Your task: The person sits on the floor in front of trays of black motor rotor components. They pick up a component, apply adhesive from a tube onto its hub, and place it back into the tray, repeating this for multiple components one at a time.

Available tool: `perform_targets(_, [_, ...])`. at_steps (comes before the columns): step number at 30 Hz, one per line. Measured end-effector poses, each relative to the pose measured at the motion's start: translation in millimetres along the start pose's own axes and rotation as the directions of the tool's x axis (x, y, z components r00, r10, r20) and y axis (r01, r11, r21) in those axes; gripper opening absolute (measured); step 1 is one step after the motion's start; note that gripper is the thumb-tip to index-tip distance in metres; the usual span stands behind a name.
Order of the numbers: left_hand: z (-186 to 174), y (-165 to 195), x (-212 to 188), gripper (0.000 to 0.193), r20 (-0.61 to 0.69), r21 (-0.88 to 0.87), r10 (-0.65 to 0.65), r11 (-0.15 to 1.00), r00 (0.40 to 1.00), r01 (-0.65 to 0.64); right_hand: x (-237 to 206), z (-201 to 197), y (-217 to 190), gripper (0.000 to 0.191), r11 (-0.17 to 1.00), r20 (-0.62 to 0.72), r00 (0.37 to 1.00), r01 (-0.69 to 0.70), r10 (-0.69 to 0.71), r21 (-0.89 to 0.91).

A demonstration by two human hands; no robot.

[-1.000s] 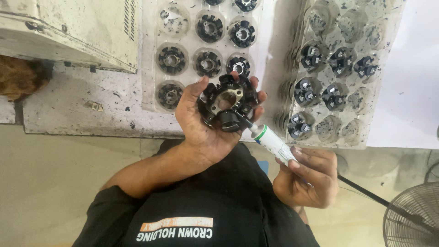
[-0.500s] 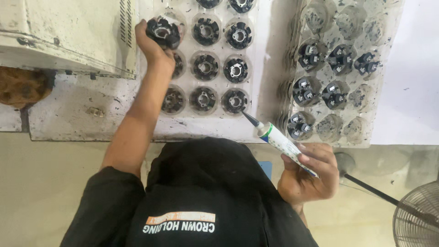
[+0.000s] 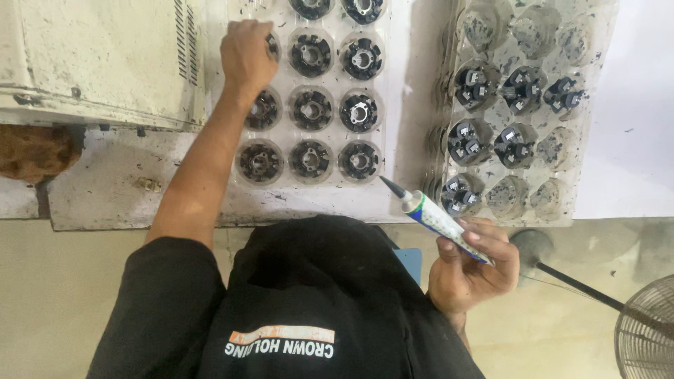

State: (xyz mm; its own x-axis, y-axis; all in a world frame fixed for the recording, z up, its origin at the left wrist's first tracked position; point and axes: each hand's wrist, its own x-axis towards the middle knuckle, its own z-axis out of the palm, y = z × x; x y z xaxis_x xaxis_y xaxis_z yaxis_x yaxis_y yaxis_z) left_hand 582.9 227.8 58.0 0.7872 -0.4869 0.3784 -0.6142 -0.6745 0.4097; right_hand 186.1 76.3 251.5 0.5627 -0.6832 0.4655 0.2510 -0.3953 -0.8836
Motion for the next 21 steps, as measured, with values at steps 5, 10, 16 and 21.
perform_targets(5, [-5,47,-58,0.009,0.506,-0.004,0.066,0.997,0.86,-0.075,5,-6,10,0.026,0.891,-0.036,0.954,-0.263,0.297,0.37])
perform_targets(10, [24,73,-102,0.053,0.489,0.116,0.14,0.968,0.861,-0.224,10,-9,19,0.029,0.673,0.107,0.856,-0.469,0.505,0.571])
perform_targets(16, [13,86,-102,0.047,0.486,-0.145,-0.127,0.964,0.865,0.223,7,-5,23,0.035,0.527,0.243,0.806,-0.549,0.54,0.649])
perform_targets(21, [-84,115,-112,0.044,0.471,-0.743,-0.045,0.518,0.881,0.424,5,-5,21,0.033,0.558,0.209,0.799,-0.554,0.563,0.617])
